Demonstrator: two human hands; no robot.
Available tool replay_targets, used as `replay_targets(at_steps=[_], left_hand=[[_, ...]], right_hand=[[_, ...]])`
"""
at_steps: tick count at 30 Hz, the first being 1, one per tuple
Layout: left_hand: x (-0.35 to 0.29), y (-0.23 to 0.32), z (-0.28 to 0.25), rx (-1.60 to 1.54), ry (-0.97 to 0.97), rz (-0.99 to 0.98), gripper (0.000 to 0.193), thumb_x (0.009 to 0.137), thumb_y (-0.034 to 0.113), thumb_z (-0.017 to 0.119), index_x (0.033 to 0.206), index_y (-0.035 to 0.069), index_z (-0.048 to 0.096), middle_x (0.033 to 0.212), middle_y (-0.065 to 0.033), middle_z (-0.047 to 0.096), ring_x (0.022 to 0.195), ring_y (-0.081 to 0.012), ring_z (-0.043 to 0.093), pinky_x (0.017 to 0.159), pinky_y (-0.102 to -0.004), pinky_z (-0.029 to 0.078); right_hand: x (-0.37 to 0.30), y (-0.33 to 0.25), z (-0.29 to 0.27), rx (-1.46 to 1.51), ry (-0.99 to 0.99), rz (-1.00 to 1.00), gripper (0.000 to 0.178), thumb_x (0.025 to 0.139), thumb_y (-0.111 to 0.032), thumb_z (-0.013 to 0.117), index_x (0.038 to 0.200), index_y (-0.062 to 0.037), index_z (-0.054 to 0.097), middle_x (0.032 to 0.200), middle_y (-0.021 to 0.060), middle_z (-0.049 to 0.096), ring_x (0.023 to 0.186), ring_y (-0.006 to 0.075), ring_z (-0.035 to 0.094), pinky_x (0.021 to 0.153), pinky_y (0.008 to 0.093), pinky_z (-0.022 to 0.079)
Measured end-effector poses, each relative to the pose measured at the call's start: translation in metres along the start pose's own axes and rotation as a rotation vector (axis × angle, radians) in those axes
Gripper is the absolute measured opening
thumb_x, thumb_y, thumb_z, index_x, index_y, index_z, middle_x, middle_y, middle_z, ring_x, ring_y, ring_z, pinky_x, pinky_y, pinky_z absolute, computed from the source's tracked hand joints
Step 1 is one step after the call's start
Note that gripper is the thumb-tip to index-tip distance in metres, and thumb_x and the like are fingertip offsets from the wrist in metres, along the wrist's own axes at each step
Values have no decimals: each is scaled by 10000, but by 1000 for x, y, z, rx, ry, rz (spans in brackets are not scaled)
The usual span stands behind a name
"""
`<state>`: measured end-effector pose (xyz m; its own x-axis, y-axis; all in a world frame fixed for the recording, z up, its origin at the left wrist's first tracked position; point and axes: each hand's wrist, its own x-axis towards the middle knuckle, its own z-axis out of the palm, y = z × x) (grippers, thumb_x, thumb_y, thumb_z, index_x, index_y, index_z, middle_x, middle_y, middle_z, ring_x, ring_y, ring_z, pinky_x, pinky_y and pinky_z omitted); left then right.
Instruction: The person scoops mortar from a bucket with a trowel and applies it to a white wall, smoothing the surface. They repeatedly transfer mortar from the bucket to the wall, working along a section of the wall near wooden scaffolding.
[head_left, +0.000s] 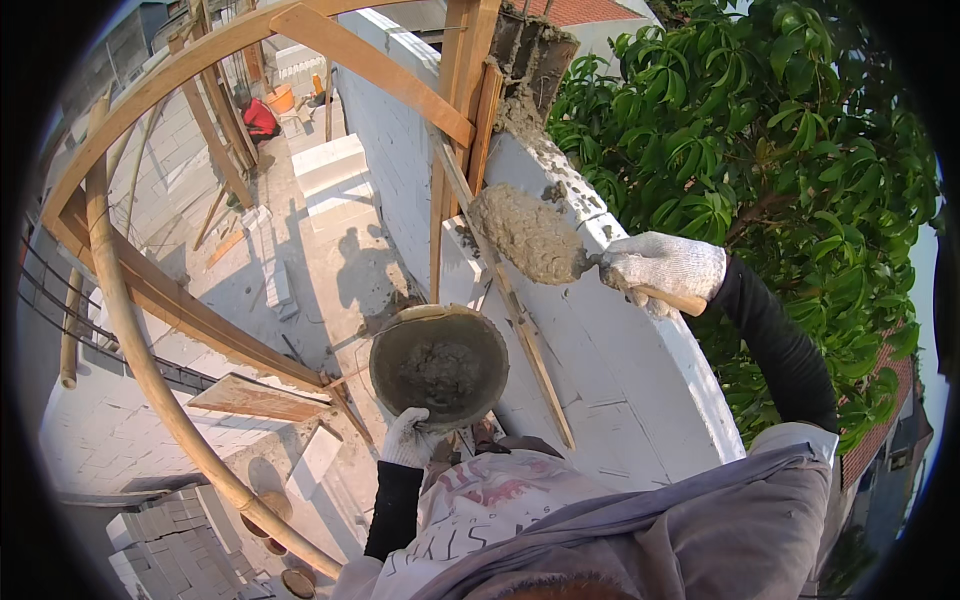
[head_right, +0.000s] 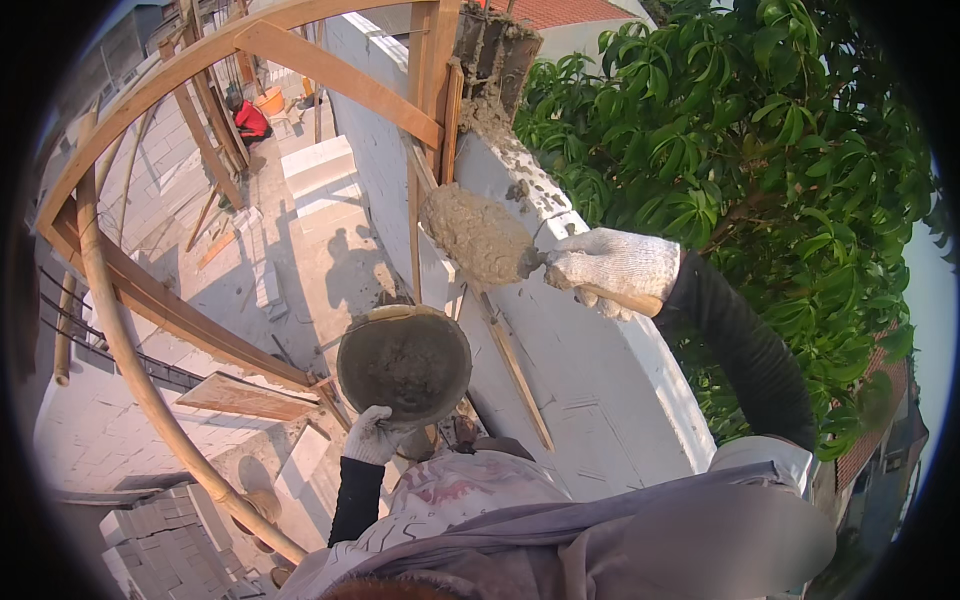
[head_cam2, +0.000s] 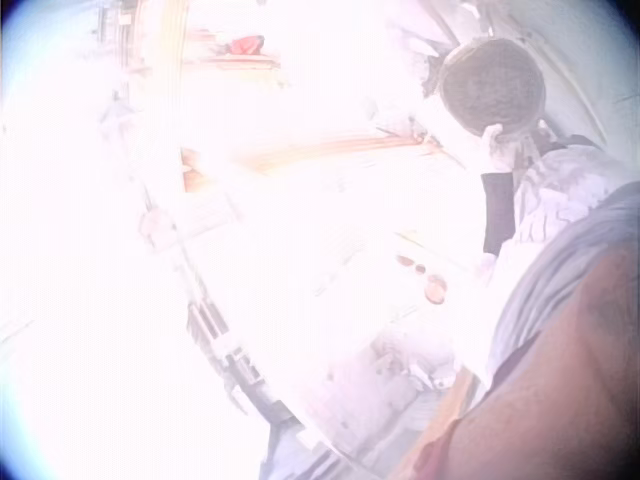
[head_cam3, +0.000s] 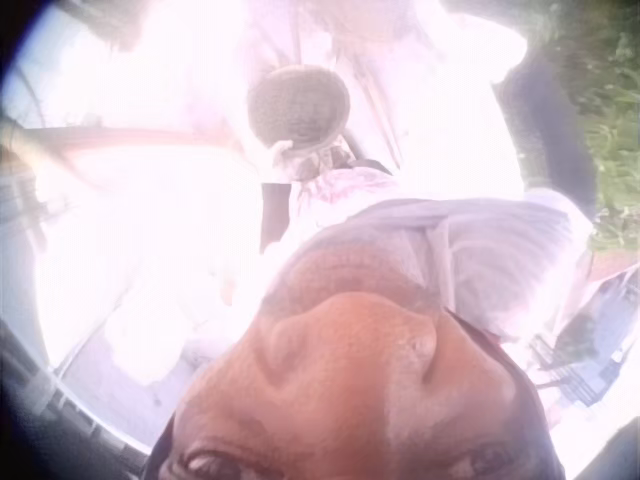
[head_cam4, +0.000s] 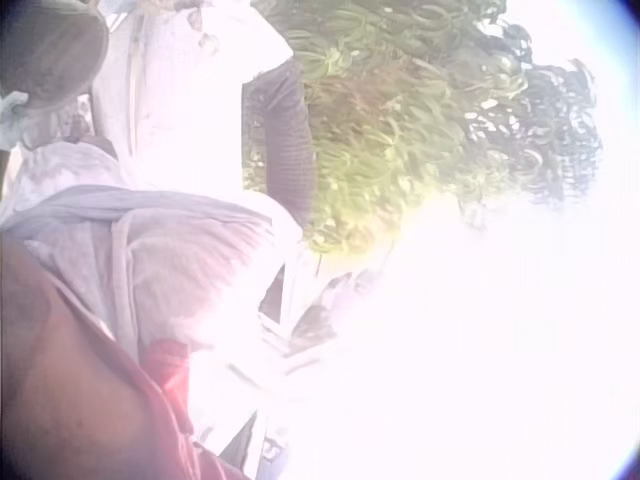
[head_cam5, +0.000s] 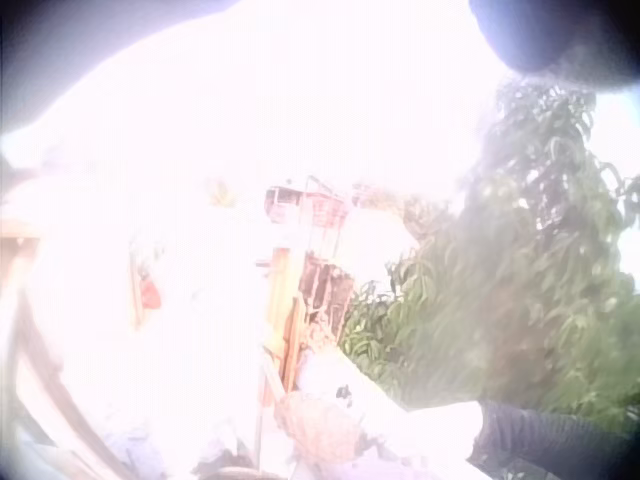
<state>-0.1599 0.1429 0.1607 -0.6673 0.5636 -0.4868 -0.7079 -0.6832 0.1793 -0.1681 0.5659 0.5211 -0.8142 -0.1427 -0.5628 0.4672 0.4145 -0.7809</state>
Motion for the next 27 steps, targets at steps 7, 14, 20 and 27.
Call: replay_targets(at_steps=[7,14,20,27], left_hand=[[-36,-4,-110,-31,204,132,349,869,-13,588,1212,-72,554,1252,-271,668,1152,-472,694,988,-701,581],[-86,-3,-133,-117,514,338,377,805,-28,569,1180,-55,574,1180,-227,668,976,-432,718,949,-692,606],[-125,-16,-139,-57,606,463,186,822,54,604,996,-5,635,1102,-211,709,1094,-423,691,1039,-646,557],[-86,-26,-122,-83,540,429,268,813,10,617,1071,-63,607,1218,-261,670,1142,-493,679,1025,-680,568]], right_hand=[[-20,-136,-183,-445,458,-116,445,1082,-478,589,1192,-50,644,805,63,690,527,124,647,424,281,555],[79,-217,-376,-1063,770,-130,506,1078,-539,554,946,-71,694,646,46,635,514,162,636,410,334,485],[129,-291,-188,-1068,1003,55,428,963,-501,676,1124,-105,696,899,81,687,737,207,683,614,398,538],[58,-265,-127,-888,1185,-11,664,786,-491,851,1348,-167,709,1287,104,749,1066,279,750,924,457,623]])
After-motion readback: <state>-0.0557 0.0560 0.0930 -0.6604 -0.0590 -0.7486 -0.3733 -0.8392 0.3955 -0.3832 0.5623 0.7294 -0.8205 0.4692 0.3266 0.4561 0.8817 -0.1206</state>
